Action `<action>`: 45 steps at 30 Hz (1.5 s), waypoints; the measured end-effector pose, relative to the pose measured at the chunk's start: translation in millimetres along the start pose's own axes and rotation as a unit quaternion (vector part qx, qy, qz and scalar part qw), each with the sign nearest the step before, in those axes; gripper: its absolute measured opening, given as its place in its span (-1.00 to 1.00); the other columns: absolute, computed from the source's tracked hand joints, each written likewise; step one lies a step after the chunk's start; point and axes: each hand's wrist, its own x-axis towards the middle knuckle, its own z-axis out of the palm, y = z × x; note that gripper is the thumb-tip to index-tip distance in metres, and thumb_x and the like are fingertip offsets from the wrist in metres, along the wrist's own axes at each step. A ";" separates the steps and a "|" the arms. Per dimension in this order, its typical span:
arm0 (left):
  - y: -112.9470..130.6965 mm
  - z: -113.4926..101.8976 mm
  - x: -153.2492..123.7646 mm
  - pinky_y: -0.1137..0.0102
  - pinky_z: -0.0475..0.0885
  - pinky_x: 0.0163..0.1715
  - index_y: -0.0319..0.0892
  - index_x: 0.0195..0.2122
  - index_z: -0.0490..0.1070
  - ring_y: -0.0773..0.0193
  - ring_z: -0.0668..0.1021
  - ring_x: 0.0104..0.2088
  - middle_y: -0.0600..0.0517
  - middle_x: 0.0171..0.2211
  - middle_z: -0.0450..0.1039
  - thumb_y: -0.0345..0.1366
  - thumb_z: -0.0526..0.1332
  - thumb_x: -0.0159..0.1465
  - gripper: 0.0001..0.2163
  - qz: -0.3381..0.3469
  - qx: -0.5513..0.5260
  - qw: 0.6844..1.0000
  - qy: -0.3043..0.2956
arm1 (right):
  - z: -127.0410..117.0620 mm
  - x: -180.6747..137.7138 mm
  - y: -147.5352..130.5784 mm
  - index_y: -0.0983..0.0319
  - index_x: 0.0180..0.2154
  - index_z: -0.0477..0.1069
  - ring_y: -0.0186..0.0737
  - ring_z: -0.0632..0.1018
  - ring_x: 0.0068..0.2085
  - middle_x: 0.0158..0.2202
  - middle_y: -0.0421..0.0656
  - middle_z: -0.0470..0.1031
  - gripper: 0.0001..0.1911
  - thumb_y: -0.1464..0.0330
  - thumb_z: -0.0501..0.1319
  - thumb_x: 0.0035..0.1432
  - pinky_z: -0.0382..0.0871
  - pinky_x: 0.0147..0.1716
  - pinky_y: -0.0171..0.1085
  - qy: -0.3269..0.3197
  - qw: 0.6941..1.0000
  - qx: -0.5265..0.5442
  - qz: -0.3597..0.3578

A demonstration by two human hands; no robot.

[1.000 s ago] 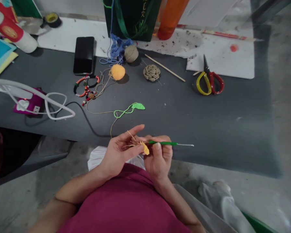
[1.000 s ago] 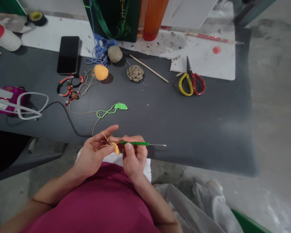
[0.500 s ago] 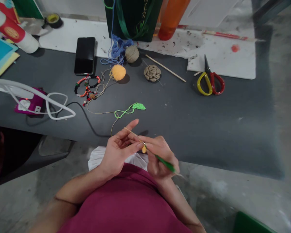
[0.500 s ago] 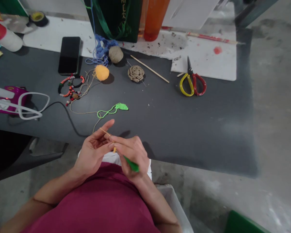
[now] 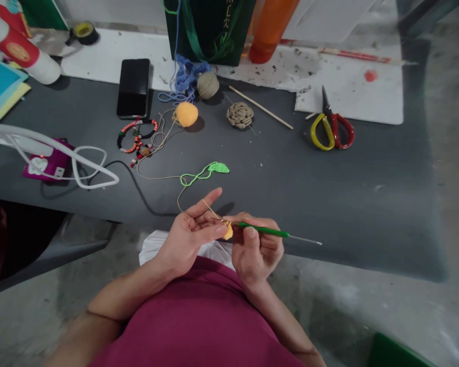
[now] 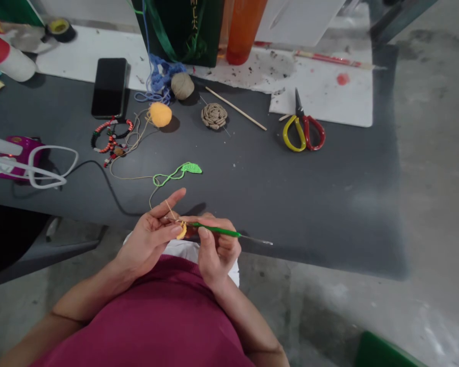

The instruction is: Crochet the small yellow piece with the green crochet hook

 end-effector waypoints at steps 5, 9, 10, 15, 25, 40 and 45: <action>3.1 -2.2 0.9 0.45 0.44 -0.23 -0.07 0.17 0.53 0.44 0.53 -0.44 0.21 -0.53 0.48 -0.40 0.55 0.03 -0.37 -0.009 0.005 1.000 -0.023 | -8.5 -2.0 -3.0 0.10 -0.19 0.45 -0.27 0.62 -0.40 -0.38 -0.25 0.54 -0.89 0.22 0.22 0.32 0.48 -0.43 -0.25 0.035 0.998 -0.049 0.031; 3.7 -4.8 1.5 0.43 0.43 -0.24 -0.08 0.16 0.53 0.43 0.51 -0.44 0.21 -0.54 0.45 -0.40 0.53 0.05 -0.39 -0.001 0.008 0.999 -0.032 | -6.0 2.7 -9.6 0.07 -0.20 0.41 -0.32 0.54 -0.54 -0.46 -0.29 0.49 -0.89 0.21 0.15 0.36 0.39 -0.55 -0.27 0.034 0.997 -0.063 0.020; 3.8 -5.2 1.4 0.44 0.42 -0.24 -0.08 0.15 0.53 0.44 0.51 -0.45 0.22 -0.54 0.45 -0.40 0.53 0.05 -0.41 -0.001 0.008 0.999 -0.036 | -4.5 4.5 -11.3 0.06 -0.20 0.39 -0.32 0.53 -0.56 -0.48 -0.30 0.49 -0.88 0.21 0.13 0.38 0.38 -0.57 -0.28 0.027 0.998 -0.058 0.021; 5.7 -4.0 0.6 0.41 0.41 -0.24 -0.04 0.08 0.59 0.41 0.54 -0.42 0.18 -0.51 0.48 -0.36 0.55 0.04 -0.47 -0.022 0.004 0.998 -0.059 | -0.7 11.4 -16.9 0.05 -0.21 0.34 -0.27 0.52 -0.62 -0.60 -0.33 0.52 -0.87 0.21 0.08 0.41 0.39 -0.60 -0.28 -0.012 0.997 0.000 0.077; 1.2 -1.4 -1.1 0.40 0.48 -0.21 -0.03 0.13 0.57 0.36 0.51 -0.36 0.11 -0.38 0.54 -0.36 0.49 0.10 -0.48 0.102 0.150 0.983 -0.006 | 5.4 8.1 -6.0 0.05 -0.24 0.45 -0.27 0.62 -0.45 -0.46 -0.30 0.62 -0.87 0.16 0.27 0.30 0.57 -0.36 -0.23 -0.059 0.985 0.096 0.129; 1.9 -2.9 -1.0 0.40 0.54 -0.10 0.02 0.32 0.37 0.35 0.56 -0.29 0.10 -0.29 0.58 -0.39 0.49 0.09 -0.26 0.129 0.175 0.976 -0.001 | -0.6 9.2 3.3 0.03 -0.21 0.60 -0.37 0.51 -0.41 -0.37 -0.28 0.55 -0.90 0.34 0.31 0.27 0.42 -0.44 -0.34 -0.031 0.998 -0.022 0.058; 3.5 -10.9 1.2 0.43 0.52 -0.11 0.02 0.37 0.28 0.40 0.57 -0.28 0.11 -0.26 0.57 -0.42 0.50 0.05 -0.16 0.073 0.113 0.991 -0.030 | 4.2 10.5 3.2 0.06 -0.27 0.60 -0.40 0.44 -0.53 -0.43 -0.29 0.49 -0.93 0.25 0.34 0.23 0.29 -0.62 -0.40 -0.027 0.996 0.009 0.090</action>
